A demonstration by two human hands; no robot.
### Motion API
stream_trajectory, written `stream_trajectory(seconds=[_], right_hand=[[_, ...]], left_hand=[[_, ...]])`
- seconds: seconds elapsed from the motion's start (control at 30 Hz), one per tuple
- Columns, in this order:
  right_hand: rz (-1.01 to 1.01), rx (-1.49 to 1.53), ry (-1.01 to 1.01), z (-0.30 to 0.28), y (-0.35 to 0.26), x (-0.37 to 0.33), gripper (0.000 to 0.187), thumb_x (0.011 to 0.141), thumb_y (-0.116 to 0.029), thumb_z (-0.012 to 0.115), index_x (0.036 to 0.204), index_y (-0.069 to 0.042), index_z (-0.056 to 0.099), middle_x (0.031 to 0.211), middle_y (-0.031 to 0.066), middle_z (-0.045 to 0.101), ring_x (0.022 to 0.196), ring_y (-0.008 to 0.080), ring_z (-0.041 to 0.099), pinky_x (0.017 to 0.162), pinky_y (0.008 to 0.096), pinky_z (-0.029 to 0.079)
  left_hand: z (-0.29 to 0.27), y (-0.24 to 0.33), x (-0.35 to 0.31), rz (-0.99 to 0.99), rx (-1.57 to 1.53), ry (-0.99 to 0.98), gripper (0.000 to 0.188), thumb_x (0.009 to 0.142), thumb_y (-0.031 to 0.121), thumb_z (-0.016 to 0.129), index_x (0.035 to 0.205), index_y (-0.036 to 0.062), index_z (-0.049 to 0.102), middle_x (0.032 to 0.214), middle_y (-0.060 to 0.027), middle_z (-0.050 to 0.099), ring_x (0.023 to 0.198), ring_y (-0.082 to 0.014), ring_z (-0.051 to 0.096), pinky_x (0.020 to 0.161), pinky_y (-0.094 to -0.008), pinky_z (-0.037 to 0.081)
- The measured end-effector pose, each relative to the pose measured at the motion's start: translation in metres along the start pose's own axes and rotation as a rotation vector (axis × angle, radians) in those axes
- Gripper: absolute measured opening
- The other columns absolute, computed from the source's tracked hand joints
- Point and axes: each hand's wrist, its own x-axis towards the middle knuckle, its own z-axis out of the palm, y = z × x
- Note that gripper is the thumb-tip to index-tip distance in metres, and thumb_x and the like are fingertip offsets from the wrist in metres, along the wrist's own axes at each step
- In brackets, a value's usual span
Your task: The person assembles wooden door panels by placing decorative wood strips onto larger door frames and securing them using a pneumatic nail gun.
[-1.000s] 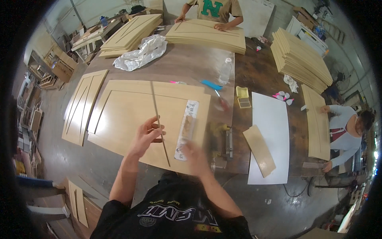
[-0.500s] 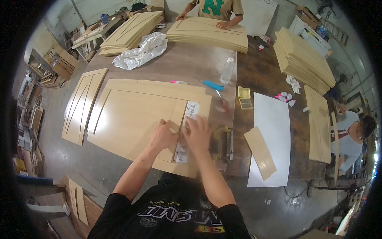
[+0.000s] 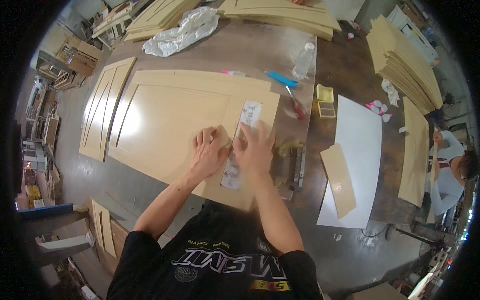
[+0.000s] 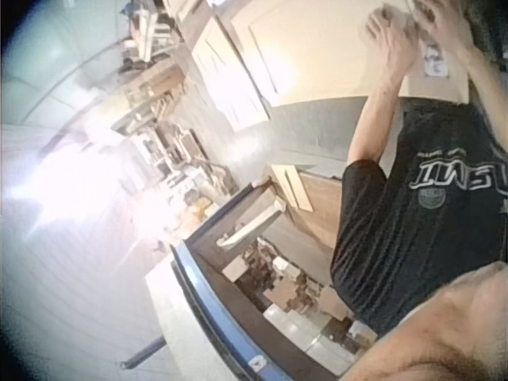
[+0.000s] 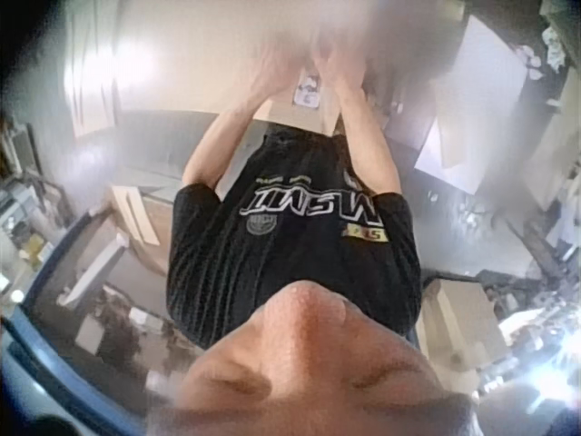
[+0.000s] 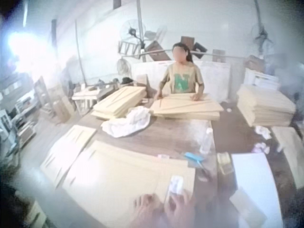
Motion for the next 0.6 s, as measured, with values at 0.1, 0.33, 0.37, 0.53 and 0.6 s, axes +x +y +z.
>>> stream_trajectory(seconds=[0.1,0.33,0.37,0.53,0.6], right_hand=[[-0.002,-0.005,0.005,0.003,0.0,0.002,0.051,0.089,-0.035,0.072,0.139,-0.037,0.062,0.156,0.0094,0.044,0.135,0.0531,0.042,0.096,0.0568,0.058],[0.059,-0.019,-0.049,-0.002,-0.004,0.003,0.049,0.09,-0.039,0.071,0.138,-0.037,0.064,0.158,0.0084,0.042,0.134,0.0528,0.043,0.095,0.056,0.057],[0.116,0.009,-0.101,-0.006,-0.005,0.004,0.048,0.09,-0.039,0.07,0.138,-0.036,0.065,0.159,0.0076,0.042,0.135,0.0511,0.043,0.097,0.0556,0.056],[0.085,0.079,-0.056,0.003,0.009,0.014,0.056,0.092,-0.042,0.069,0.146,-0.031,0.058,0.159,0.0134,0.041,0.134,0.0487,0.048,0.103,0.0543,0.053],[0.371,0.403,0.144,0.008,0.011,0.015,0.071,0.094,-0.046,0.068,0.157,-0.025,0.042,0.155,0.0234,0.042,0.127,0.0498,0.055,0.103,0.0535,0.051]], left_hand=[[0.017,-0.005,-0.001,0.033,0.099,0.043,0.062,0.099,0.029,0.061,0.146,-0.0075,0.045,0.158,-0.0239,0.035,0.15,-0.0429,0.029,0.122,-0.0647,0.019],[0.022,-0.001,0.008,0.004,0.202,0.04,0.064,0.106,0.029,0.048,0.159,-0.0021,0.03,0.166,-0.0223,0.03,0.155,-0.0431,0.025,0.122,-0.0678,0.016],[0.022,0.002,0.004,0.005,0.207,0.037,0.064,0.106,0.029,0.048,0.159,-0.0021,0.03,0.166,-0.0223,0.03,0.155,-0.0431,0.025,0.122,-0.0678,0.016],[0.029,-0.008,0.013,0.051,0.248,-0.045,0.061,0.107,0.028,0.047,0.161,0.0046,0.031,0.168,-0.0161,0.03,0.157,-0.0373,0.024,0.124,-0.0655,0.015],[0.027,-0.017,0.022,0.11,0.266,-0.1,0.062,0.107,0.027,0.047,0.162,0.0045,0.03,0.169,-0.014,0.03,0.158,-0.0359,0.022,0.125,-0.0647,0.014]])
